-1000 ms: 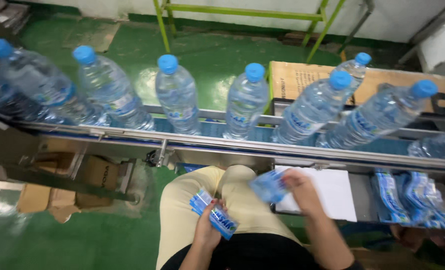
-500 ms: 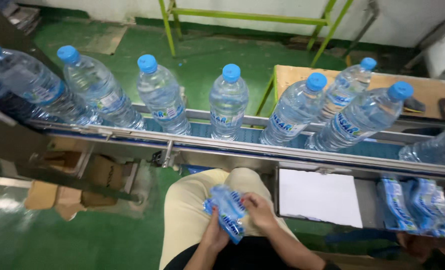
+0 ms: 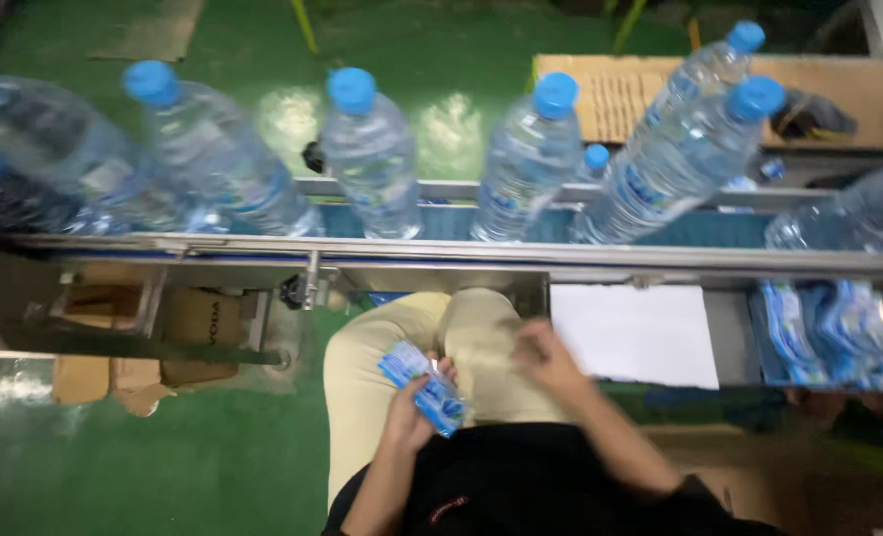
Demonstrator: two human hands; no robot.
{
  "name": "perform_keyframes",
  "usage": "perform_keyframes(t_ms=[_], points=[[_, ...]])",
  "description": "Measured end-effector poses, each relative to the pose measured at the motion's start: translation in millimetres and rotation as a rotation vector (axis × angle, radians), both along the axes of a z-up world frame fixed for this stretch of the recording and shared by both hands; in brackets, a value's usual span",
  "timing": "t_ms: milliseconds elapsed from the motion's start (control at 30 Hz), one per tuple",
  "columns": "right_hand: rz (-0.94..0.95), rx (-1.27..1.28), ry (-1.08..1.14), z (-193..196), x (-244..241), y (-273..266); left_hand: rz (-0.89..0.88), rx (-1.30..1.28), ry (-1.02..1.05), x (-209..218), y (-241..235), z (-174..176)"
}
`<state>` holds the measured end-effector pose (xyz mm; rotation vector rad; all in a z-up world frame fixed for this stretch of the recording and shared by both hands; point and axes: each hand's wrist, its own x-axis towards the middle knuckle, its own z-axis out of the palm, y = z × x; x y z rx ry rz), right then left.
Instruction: The person sits on the floor next to a conveyor belt and applies labels to water bottles moving along the line. They pick up labels from their lap and place them on the bottles as they pass by.
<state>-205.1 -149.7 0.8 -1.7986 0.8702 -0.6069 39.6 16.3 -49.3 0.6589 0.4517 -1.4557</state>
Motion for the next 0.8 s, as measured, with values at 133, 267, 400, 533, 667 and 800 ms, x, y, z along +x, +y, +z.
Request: perform_keyframes(t_ms=[133,267,400,533,667,800], points=[[-0.544,-0.182,0.143,21,-112,-74,-0.104,-0.219,-0.015,23,12,-15],[-0.789,-0.652,0.647,43,-234,-118,-0.106,-0.115,-0.039,32,10,-24],[-1.043,-0.322,0.998,31,-288,-139,-0.138,-0.226,-0.016,26,7,-8],[-0.952,-0.118,1.221,14,-317,-144,-0.12,-0.425,0.01,22,7,-6],[-0.93,-0.175,1.332,-11,-339,-156,-0.09,-0.447,0.019,19,4,4],[-0.887,0.095,1.424,16,-314,-164,-0.055,-0.318,0.075,18,3,-11]])
